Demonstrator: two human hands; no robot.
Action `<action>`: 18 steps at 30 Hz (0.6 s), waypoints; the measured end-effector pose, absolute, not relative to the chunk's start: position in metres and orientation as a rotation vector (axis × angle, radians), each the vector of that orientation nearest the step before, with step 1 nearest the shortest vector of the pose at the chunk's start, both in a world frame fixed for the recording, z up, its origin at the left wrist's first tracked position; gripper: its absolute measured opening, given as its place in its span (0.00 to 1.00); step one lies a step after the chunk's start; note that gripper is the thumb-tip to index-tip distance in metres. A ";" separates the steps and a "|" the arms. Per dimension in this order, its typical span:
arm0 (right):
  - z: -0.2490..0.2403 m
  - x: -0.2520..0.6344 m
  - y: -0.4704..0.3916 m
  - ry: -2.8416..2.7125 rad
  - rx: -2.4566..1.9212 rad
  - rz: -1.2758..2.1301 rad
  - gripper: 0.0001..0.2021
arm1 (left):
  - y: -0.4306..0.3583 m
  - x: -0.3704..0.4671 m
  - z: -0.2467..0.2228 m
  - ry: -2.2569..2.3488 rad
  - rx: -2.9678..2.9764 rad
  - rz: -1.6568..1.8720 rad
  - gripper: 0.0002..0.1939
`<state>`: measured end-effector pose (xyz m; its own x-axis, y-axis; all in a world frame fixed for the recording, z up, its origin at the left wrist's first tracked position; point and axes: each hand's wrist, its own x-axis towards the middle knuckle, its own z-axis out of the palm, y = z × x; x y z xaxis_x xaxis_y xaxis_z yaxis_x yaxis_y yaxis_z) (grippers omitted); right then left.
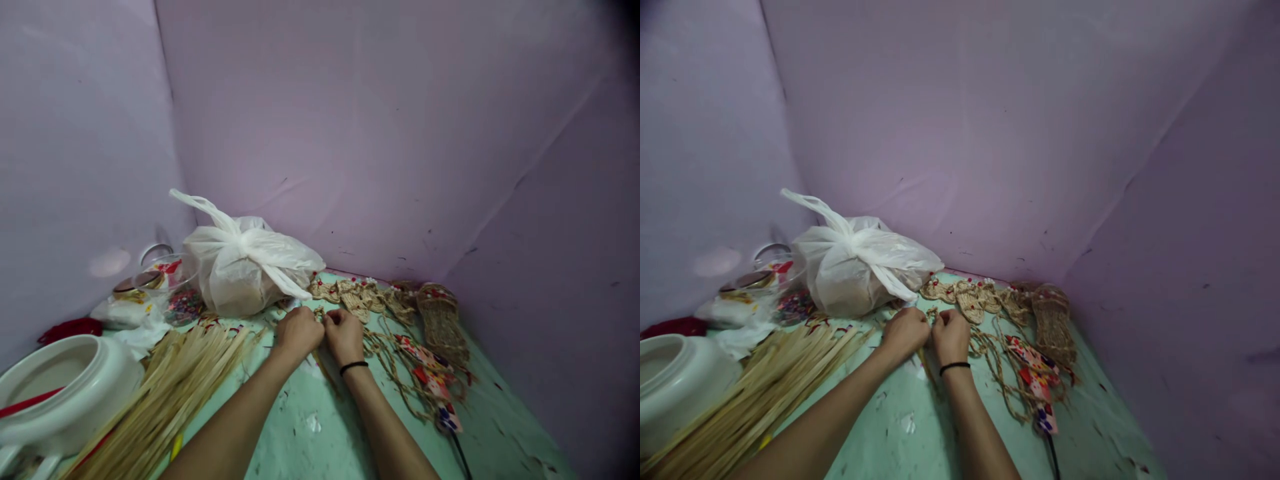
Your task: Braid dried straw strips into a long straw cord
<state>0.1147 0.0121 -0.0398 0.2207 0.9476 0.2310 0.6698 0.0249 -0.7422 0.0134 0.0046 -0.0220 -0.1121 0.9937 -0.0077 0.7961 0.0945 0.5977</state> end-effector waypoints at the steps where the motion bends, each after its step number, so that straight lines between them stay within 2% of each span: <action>1: -0.040 0.115 0.010 -1.530 -1.731 0.445 0.08 | 0.004 0.013 -0.022 1.965 1.791 0.594 0.09; 5: -0.037 0.118 0.006 -1.606 -1.769 0.548 0.08 | 0.004 0.012 -0.021 1.999 1.858 0.403 0.11; 10: -0.035 0.118 -0.006 -1.601 -1.697 0.754 0.07 | 0.003 0.012 -0.023 2.022 1.906 0.377 0.11; 15: -0.025 0.119 -0.016 -1.649 -1.722 0.745 0.07 | 0.008 0.008 -0.021 1.968 1.914 0.369 0.11; 18: -0.016 0.131 -0.013 -1.768 -1.769 0.579 0.08 | 0.017 0.006 -0.019 1.822 1.980 0.265 0.09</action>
<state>0.1309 -0.0125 -0.0165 0.0341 0.9955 0.0884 0.7503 0.0329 -0.6602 0.0056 0.0168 -0.0190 0.1164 0.9820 -0.1490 0.8989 -0.0404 0.4363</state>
